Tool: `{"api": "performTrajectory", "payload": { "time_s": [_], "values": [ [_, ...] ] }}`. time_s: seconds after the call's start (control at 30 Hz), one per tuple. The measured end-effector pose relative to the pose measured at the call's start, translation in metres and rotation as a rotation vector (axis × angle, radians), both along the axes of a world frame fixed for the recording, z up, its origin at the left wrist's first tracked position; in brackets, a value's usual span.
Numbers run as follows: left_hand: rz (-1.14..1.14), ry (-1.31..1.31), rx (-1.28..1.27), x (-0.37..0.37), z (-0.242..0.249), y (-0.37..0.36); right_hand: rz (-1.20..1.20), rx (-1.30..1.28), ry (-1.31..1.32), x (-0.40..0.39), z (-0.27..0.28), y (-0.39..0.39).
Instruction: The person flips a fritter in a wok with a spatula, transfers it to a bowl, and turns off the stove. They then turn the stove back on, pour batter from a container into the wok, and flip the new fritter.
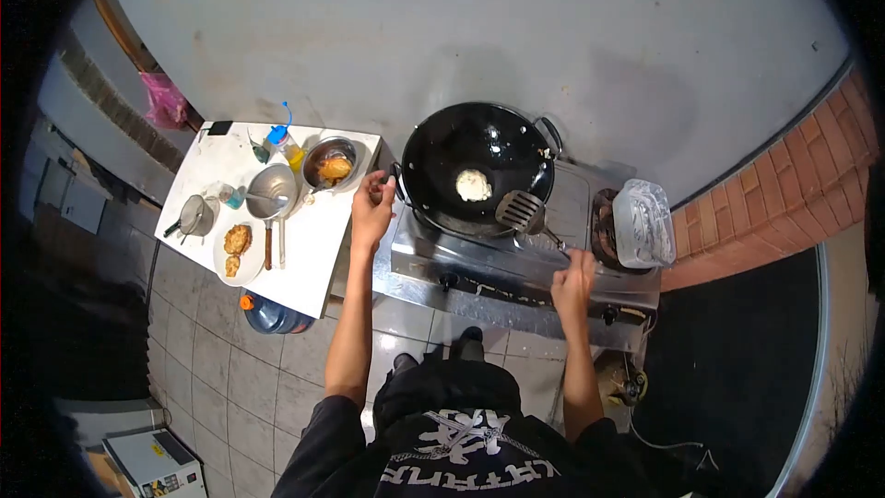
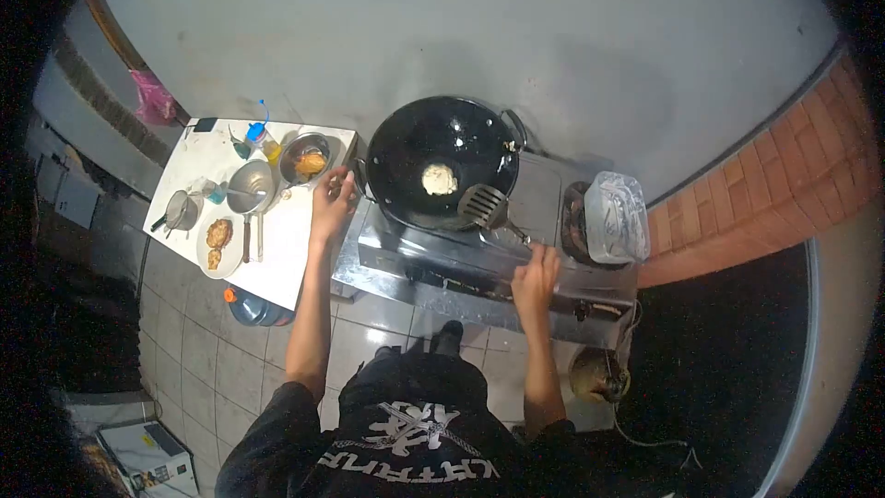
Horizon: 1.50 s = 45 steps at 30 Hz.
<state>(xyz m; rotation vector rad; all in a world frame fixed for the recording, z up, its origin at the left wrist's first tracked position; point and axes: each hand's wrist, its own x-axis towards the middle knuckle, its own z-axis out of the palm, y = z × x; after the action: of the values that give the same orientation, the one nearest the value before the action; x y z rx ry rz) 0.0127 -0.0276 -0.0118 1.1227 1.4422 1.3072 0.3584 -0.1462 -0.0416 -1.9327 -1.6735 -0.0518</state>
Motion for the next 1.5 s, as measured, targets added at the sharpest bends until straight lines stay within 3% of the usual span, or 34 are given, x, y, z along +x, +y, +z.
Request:
{"api": "performTrajectory", "payload": {
  "time_s": [0.07, 0.2, 0.27, 0.33, 0.47, 0.53, 0.67, 0.8, 0.9, 0.93, 1.0, 1.13, 1.23, 1.33, 1.5],
  "values": [
    [0.047, 0.025, 0.077, 0.001, -0.001, -0.005, 0.132, -0.069, 0.319, -0.028, -0.005, -0.012],
    [0.038, -0.020, 0.130, 0.001, -0.011, -0.038, 0.385, -0.221, 0.574, -0.106, -0.046, -0.029],
    [-0.001, -0.102, 0.053, -0.005, -0.038, -0.069, 0.392, -0.353, 0.567, -0.150, -0.067, -0.037],
    [-0.008, -0.097, -0.015, -0.008, -0.051, -0.093, 0.419, -0.281, 0.473, -0.166, -0.094, -0.037],
    [0.032, -0.156, -0.067, -0.010, -0.094, -0.133, 0.230, -0.120, 0.335, -0.187, -0.100, -0.018],
    [0.009, -0.283, -0.159, -0.009, -0.102, -0.154, 0.006, -0.238, 0.159, -0.191, -0.087, -0.018],
    [0.010, -0.367, -0.189, -0.008, -0.124, -0.180, 0.040, -0.399, 0.063, -0.187, -0.092, -0.017],
    [0.033, -0.376, -0.179, -0.004, -0.146, -0.196, 0.020, -0.285, 0.154, -0.185, -0.108, -0.012],
    [0.089, -0.511, -0.244, -0.004, -0.137, -0.198, -0.004, -0.405, 0.296, -0.165, -0.137, -0.003],
    [0.096, -0.530, -0.250, -0.002, -0.138, -0.199, -0.001, -0.413, 0.276, -0.172, -0.121, -0.004],
    [0.108, -0.578, -0.192, 0.003, -0.141, -0.198, -0.153, -0.629, 0.541, -0.200, -0.071, -0.002],
    [0.122, -0.600, -0.167, 0.012, -0.151, -0.197, -0.037, -0.542, 0.174, -0.185, -0.090, -0.004],
    [0.161, -0.607, -0.135, 0.010, -0.156, -0.203, 0.129, -0.120, -0.161, -0.184, -0.104, -0.006],
    [0.205, -0.613, -0.117, 0.010, -0.166, -0.214, 0.196, -0.279, -0.286, -0.188, -0.086, -0.006],
    [0.275, -0.627, -0.069, 0.014, -0.185, -0.231, 0.298, -0.319, -0.437, -0.190, -0.077, -0.001]
  ]
}}
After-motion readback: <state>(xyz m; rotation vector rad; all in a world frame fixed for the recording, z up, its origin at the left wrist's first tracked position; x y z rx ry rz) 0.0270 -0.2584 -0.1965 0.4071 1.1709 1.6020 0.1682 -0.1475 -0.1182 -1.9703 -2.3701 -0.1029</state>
